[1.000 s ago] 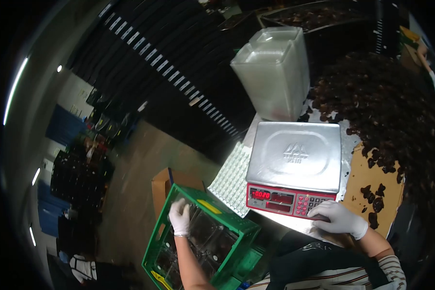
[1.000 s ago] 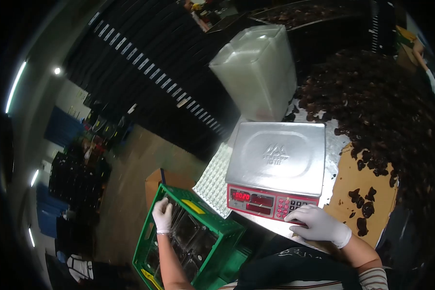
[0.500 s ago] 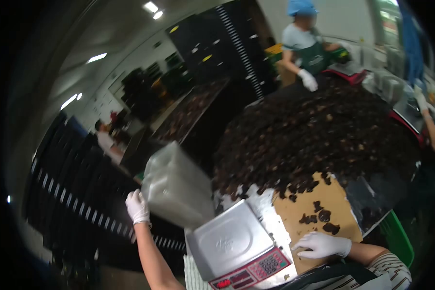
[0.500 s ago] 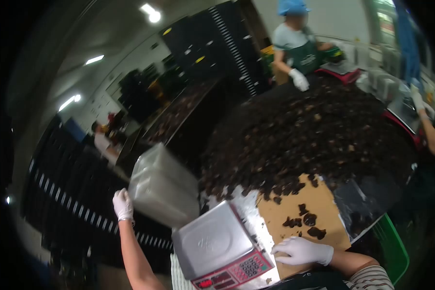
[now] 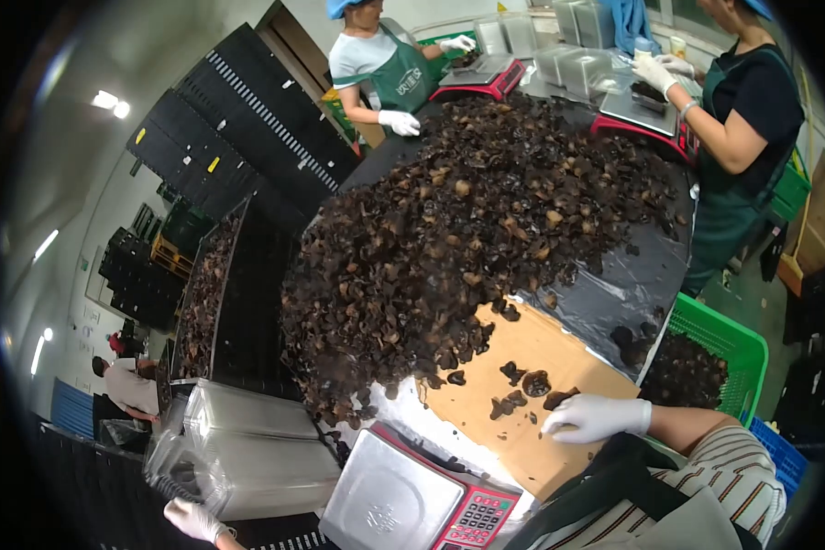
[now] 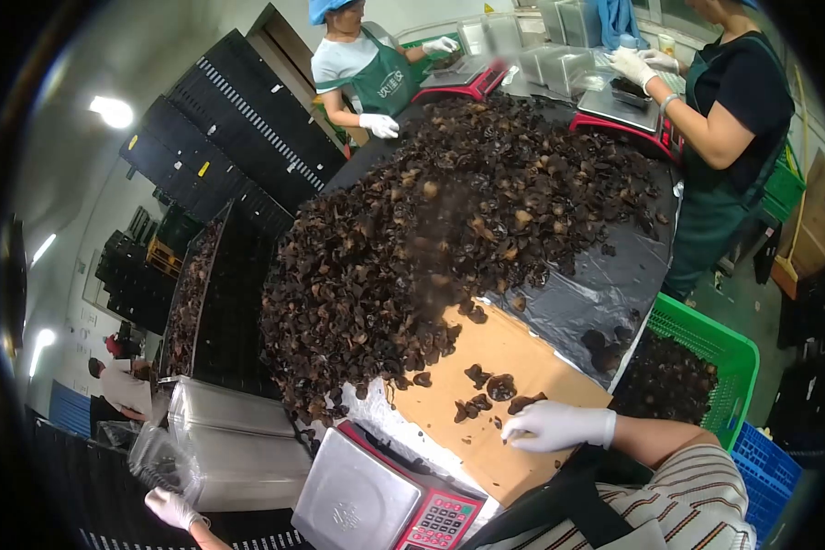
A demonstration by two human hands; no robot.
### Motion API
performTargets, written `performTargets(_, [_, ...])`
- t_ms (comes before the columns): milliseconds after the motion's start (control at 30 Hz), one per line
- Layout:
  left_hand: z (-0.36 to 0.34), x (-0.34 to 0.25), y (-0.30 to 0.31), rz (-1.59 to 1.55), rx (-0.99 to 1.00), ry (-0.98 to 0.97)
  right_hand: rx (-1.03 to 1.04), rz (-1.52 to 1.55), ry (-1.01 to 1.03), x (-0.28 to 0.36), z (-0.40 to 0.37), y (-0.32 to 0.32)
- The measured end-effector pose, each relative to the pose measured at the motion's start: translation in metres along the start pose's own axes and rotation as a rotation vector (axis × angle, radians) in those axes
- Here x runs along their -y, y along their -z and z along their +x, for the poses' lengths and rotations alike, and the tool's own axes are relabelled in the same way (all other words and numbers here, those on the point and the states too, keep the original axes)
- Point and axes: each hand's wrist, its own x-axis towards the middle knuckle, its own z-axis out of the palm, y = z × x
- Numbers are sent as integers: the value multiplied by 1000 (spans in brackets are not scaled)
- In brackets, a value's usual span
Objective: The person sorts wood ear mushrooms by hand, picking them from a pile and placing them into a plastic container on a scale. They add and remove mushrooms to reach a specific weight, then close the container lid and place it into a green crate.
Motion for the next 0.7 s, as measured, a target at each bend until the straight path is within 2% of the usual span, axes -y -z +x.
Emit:
performTargets(33, [-10,-29,19,-108,-57,61,-34,1,42,-2,6,3])
performTargets(67, [-6,-14,19,-179,-94,-38,-64,2,85,-7,12,6])
performTargets(100, [-14,2,26,-336,86,89,-95,2,128,-12,20,9])
performTargets(133, [-38,-22,54,-487,267,220,-108,26,161,-18,30,13])
performTargets(200, [-114,-128,111,-401,309,160,-137,48,123,-25,54,26])
performTargets(267, [-172,-134,133,-579,441,181,-154,-7,74,-27,83,46])
performTargets(300, [-197,-171,156,-465,548,220,-207,-18,100,-30,100,53])
performTargets(333, [-219,-174,170,-378,643,180,-262,-29,125,-35,118,58])
performTargets(400, [-257,-165,184,-374,716,334,-267,-91,155,-54,159,67])
performTargets(467, [-287,-132,191,-306,747,221,-447,-227,284,-70,195,67])
performTargets(533, [-293,-127,200,-128,816,173,-531,-343,368,-94,229,64])
performTargets(567, [-294,-137,206,-109,751,226,-543,-556,252,-95,237,58])
performTargets(633, [-295,-154,214,-105,601,291,-521,-687,288,-101,234,45])
performTargets(667, [-291,-179,222,-172,581,258,-508,-750,306,-96,229,42])
performTargets(700, [-293,-194,228,-231,586,285,-299,-631,267,-94,221,41])
